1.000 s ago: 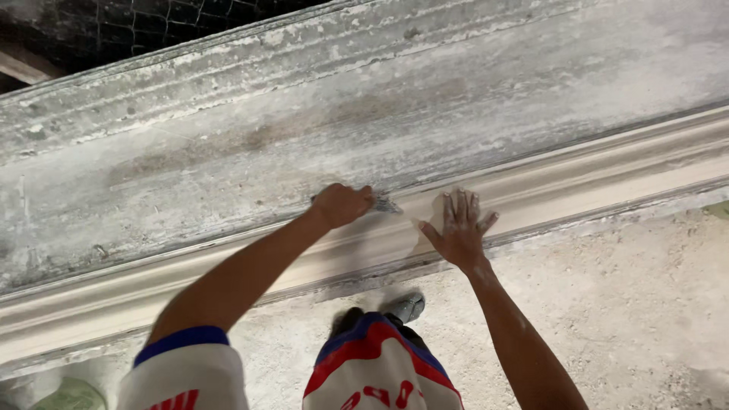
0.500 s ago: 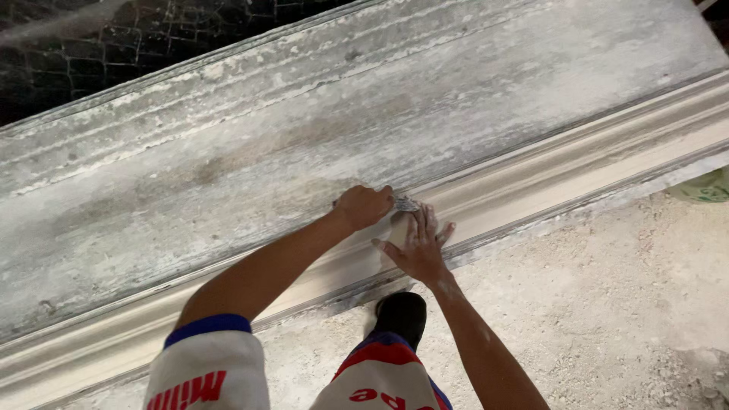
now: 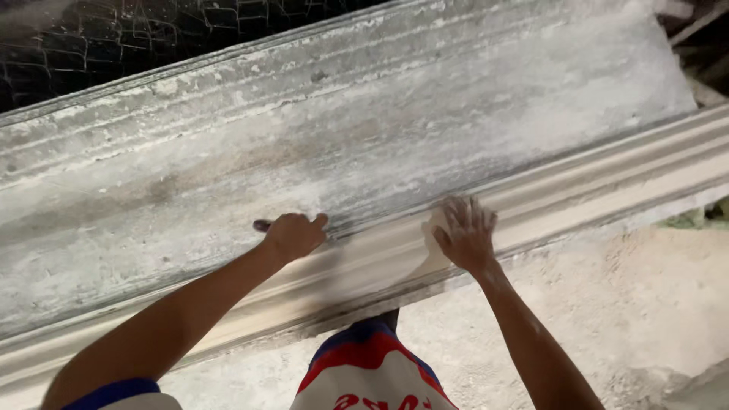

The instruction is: The person smooths a long white molding piece on a workbench using a small metal tool and their hands. They repeatedly rub the surface and edges to remove imperfections.

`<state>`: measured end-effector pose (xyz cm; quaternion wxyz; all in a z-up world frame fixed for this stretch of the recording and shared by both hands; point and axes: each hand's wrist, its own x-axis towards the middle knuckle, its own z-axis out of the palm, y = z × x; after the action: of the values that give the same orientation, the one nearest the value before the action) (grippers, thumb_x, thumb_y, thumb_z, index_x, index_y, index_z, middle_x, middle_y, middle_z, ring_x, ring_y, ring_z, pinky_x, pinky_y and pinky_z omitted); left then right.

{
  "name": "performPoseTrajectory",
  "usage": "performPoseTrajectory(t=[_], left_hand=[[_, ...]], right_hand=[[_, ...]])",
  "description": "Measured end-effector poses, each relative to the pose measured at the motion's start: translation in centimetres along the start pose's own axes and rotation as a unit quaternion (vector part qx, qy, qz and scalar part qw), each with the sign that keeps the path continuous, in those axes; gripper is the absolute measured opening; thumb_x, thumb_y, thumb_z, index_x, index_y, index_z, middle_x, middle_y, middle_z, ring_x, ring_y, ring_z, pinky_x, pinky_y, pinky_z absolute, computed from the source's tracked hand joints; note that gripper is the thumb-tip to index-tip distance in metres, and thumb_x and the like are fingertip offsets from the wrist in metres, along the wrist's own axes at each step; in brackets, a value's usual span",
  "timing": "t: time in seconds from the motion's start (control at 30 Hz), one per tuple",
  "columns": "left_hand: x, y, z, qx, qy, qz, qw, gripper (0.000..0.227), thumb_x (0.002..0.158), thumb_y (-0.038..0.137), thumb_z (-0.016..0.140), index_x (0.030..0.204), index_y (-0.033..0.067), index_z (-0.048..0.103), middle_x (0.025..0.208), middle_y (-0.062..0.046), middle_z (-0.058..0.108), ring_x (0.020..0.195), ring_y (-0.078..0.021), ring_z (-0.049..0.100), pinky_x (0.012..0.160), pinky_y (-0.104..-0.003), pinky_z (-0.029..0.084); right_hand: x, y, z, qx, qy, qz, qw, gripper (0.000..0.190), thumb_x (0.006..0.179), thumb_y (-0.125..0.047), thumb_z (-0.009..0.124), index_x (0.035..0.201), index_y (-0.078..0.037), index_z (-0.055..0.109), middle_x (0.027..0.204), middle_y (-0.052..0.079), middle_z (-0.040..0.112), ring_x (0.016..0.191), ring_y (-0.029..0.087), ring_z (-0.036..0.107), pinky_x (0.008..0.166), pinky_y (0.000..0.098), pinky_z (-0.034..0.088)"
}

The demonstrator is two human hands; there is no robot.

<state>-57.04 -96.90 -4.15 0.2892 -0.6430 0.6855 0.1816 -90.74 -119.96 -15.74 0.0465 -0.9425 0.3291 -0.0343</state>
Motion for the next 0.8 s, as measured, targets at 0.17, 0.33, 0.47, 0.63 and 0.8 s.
performPoseTrajectory(t=[0.17, 0.33, 0.47, 0.63, 0.8], left_hand=[[-2.3, 1.4, 2.4, -0.041, 0.052, 0.025, 0.997, 0.050, 0.098, 0.016, 0.056, 0.144, 0.0026, 0.044, 0.149, -0.022, 0.044, 0.098, -0.0361, 0.069, 0.059, -0.039, 0.065], [7.9, 6.7, 0.3, -0.115, 0.115, 0.033, 0.986, 0.039, 0.101, 0.015, 0.054, 0.137, 0.0000, 0.052, 0.148, -0.020, 0.049, 0.100, -0.0322, 0.072, 0.073, -0.043, 0.063], [11.0, 8.0, -2.3, -0.135, 0.121, 0.040, 0.983, 0.029, 0.108, 0.015, 0.051, 0.129, -0.0005, 0.062, 0.137, -0.016, 0.062, 0.106, -0.0299, 0.073, 0.084, -0.043, 0.060], [4.4, 4.7, -0.2, -0.125, 0.050, 0.039, 0.990, 0.035, 0.100, 0.015, 0.053, 0.132, -0.0002, 0.055, 0.149, -0.021, 0.043, 0.093, -0.0341, 0.068, 0.069, -0.045, 0.062], [11.6, 9.8, -1.7, -0.159, 0.151, 0.017, 0.976, 0.038, 0.102, 0.016, 0.050, 0.134, -0.0036, 0.055, 0.128, -0.024, 0.058, 0.089, -0.0334, 0.071, 0.071, -0.043, 0.061]], right_hand=[[-1.3, 3.7, -0.8, 0.042, 0.030, -0.012, 0.999, 0.063, 0.101, -0.055, 0.045, 0.151, -0.018, 0.051, 0.167, 0.016, 0.032, 0.148, 0.055, 0.028, 0.109, 0.0829, 0.017], [-1.9, 4.5, -0.2, 0.046, 0.053, -0.002, 0.998, 0.066, 0.100, -0.052, 0.051, 0.152, -0.012, 0.050, 0.166, 0.018, 0.033, 0.150, 0.054, 0.027, 0.109, 0.0859, 0.013], [-2.1, 5.7, -1.1, 0.061, 0.033, -0.008, 0.998, 0.064, 0.096, -0.051, 0.056, 0.147, -0.012, 0.052, 0.162, 0.021, 0.036, 0.145, 0.060, 0.028, 0.107, 0.0817, 0.019], [-1.8, 7.6, -2.2, 0.102, 0.102, -0.047, 0.988, 0.063, 0.102, -0.047, 0.054, 0.151, -0.008, 0.050, 0.161, 0.026, 0.038, 0.145, 0.057, 0.033, 0.113, 0.0752, 0.028], [-3.0, 7.4, -1.0, 0.067, 0.078, -0.013, 0.995, 0.065, 0.097, -0.046, 0.057, 0.149, -0.008, 0.049, 0.159, 0.026, 0.036, 0.143, 0.059, 0.033, 0.112, 0.0750, 0.027]])
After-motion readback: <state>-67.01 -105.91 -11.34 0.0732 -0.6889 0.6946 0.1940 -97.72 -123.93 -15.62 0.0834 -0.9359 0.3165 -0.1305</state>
